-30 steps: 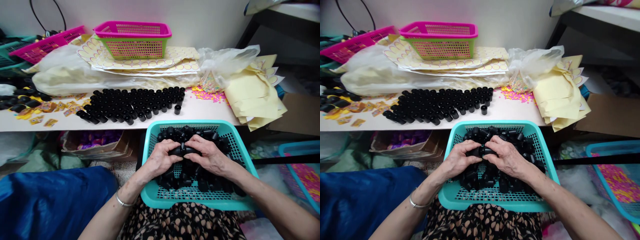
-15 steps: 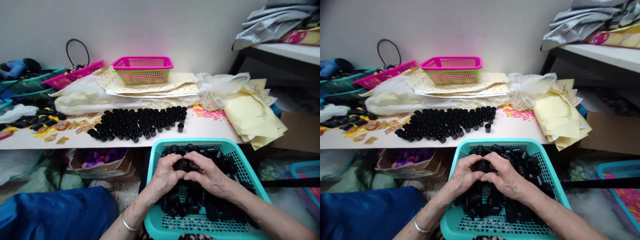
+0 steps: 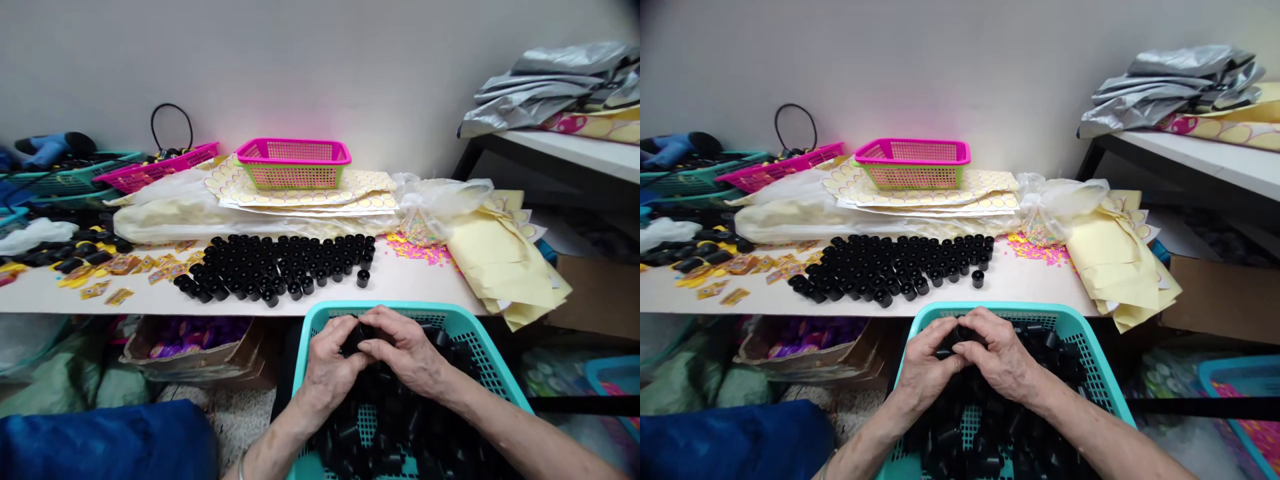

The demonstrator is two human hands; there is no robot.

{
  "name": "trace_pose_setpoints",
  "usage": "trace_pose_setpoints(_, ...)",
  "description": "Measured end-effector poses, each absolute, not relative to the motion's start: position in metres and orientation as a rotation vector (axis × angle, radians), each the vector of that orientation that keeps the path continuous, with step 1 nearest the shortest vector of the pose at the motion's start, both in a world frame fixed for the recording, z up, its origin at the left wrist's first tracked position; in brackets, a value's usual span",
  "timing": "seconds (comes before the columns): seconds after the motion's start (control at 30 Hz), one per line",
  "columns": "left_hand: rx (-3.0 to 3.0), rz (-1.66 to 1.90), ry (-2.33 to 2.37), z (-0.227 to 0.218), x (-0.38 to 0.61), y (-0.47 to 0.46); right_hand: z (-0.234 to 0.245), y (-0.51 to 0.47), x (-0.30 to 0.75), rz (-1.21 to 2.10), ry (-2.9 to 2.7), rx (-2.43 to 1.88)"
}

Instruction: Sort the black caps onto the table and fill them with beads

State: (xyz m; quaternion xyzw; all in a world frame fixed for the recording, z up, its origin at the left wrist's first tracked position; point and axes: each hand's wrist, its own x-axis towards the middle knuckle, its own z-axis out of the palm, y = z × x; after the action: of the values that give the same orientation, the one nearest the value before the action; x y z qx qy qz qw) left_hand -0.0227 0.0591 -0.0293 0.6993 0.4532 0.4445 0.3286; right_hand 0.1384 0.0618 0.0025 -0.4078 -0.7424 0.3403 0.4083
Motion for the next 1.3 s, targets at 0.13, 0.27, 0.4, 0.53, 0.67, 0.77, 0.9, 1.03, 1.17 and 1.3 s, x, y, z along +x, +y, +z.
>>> trace_pose_setpoints(0.13, 1.955, 1.337, 1.44, -0.034, -0.037, 0.069, -0.013, 0.1, 0.153, 0.367, -1.903, -1.379)
trace_pose_setpoints(0.27, 2.016, 1.37, 1.702, -0.043, -0.059, 0.071, -0.032, 0.144, 0.173, 0.138, -1.921, -1.717)
trace_pose_setpoints(0.4, 2.028, 1.232, 1.629, -0.046, -0.068, 0.062, -0.043, 0.177, 0.178, 0.186, -1.981, -1.802)
trace_pose_setpoints(0.53, 2.023, 1.129, 1.519, -0.045, -0.067, 0.056, -0.041, 0.181, 0.177, 0.184, -1.995, -1.84)
trace_pose_setpoints(0.67, 2.065, 1.037, 1.421, -0.048, -0.062, 0.068, -0.033, 0.141, 0.171, 0.129, -2.136, -1.74)
trace_pose_setpoints(0.77, 2.237, 0.857, 1.276, -0.052, -0.054, 0.085, -0.033, 0.102, 0.16, 0.168, -2.367, -1.596)
trace_pose_setpoints(0.9, 2.345, 0.427, 1.011, -0.051, -0.047, 0.1, -0.037, 0.068, 0.154, 0.176, -2.556, -1.585)
trace_pose_setpoints(1.03, 2.225, 0.03, 0.811, -0.032, -0.056, 0.097, -0.027, 0.048, 0.17, 0.59, -2.824, -1.502)
trace_pose_setpoints(1.17, 2.13, -0.096, 0.627, -0.012, -0.069, 0.086, -0.005, 0.03, 0.193, 0.949, -2.805, -1.38)
trace_pose_setpoints(1.3, 2.166, 0.074, 0.732, -0.012, -0.069, 0.086, 0.009, 0.024, 0.204, 1.161, -2.746, -1.285)
